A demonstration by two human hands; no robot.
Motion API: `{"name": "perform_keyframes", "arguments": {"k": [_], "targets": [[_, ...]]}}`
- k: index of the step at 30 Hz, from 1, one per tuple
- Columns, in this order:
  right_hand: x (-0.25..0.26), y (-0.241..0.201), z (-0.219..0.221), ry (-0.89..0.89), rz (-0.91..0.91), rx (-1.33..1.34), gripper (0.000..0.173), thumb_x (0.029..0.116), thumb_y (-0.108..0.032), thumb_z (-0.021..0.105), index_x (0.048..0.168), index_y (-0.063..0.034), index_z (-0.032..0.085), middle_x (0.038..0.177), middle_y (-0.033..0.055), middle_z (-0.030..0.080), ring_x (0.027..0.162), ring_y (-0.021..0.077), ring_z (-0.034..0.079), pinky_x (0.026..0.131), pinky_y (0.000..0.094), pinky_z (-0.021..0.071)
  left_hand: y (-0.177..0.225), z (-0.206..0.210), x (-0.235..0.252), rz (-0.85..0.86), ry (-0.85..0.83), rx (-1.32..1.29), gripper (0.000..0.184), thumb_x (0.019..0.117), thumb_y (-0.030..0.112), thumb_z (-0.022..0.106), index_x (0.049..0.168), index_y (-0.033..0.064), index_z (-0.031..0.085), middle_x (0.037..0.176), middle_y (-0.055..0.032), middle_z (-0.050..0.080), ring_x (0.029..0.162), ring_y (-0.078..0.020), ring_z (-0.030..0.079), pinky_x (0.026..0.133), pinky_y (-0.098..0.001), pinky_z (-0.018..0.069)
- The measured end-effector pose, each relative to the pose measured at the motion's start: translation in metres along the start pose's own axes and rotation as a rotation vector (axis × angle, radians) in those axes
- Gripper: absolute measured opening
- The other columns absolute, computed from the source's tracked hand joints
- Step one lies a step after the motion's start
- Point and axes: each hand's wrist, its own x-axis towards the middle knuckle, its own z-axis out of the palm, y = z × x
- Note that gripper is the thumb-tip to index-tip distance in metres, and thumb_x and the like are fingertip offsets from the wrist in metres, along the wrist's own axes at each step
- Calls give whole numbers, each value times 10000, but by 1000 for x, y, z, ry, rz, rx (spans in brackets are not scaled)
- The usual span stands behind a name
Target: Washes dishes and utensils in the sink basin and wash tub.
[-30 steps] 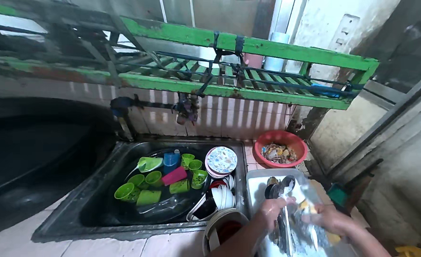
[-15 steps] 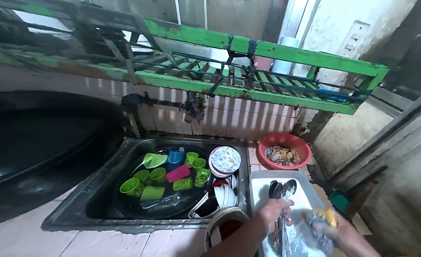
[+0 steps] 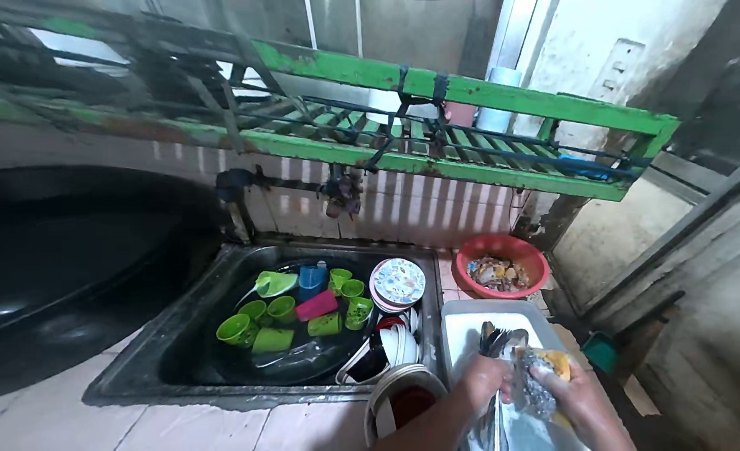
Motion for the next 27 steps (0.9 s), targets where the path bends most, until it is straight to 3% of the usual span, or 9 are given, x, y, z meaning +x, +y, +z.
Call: {"name": "perform_keyframes", "arguments": {"k": [5,6,8,12,16,18,21,23,27], "targets": [[10,-24,-13,-5,42,14,452,849,8,708,1279,9,568,1057,134,703,884,187,714,777,368,615,-1,4,-5,-52,-152,69,159,1066,173,538,1108,36,607,808,-13,573,562,-95,555,536,-244,521],[12,-21,-11,31,33,7,442,846,24,712,1267,13,580,1057,136,702,887,187,712,779,372,613,-1,5,-5,-41,-140,35,195,1075,177,524,1140,15,611,828,-27,579,573,-101,560,542,-249,521],[15,-11,-3,103,7,30,448,829,29,722,1257,22,590,1054,141,706,884,188,714,774,377,615,-1,3,-1,-1,-78,-14,141,1066,150,537,1089,17,577,792,-36,583,547,-101,560,514,-244,522],[16,7,11,17,64,-132,554,858,-79,762,1356,9,537,1176,180,674,1032,242,687,906,449,576,-2,3,2,33,14,114,101,987,40,588,1069,15,534,697,-27,531,521,-103,530,499,-244,485],[36,-5,11,47,23,-390,532,925,-201,750,1366,19,549,1243,239,644,1149,341,634,997,535,500,-2,5,5,0,106,204,152,997,103,618,1089,12,539,701,-29,523,522,-107,523,504,-254,478],[36,-11,17,48,-7,-460,542,947,-213,732,1383,42,535,1270,263,634,1189,371,620,1037,536,477,-2,5,6,10,134,226,154,995,111,625,1082,9,550,701,-34,527,523,-110,524,505,-257,476],[30,-15,28,-107,67,-565,604,974,-254,706,1451,24,461,1303,259,624,1221,359,616,1068,516,468,-2,2,4,23,144,279,198,974,90,609,1147,3,564,755,-54,544,575,-131,534,545,-289,475],[36,-18,25,-140,83,-622,604,970,-258,711,1450,20,471,1312,262,619,1235,369,604,1076,526,454,-3,1,6,17,143,266,208,972,89,611,1155,6,557,756,-53,539,568,-131,527,534,-289,472],[55,-23,3,132,-105,-499,504,970,-207,708,1372,45,536,1239,276,643,1141,401,643,1004,583,497,-1,4,9,7,118,125,120,1000,91,620,1056,10,550,704,-26,514,495,-95,497,471,-242,466]]}}
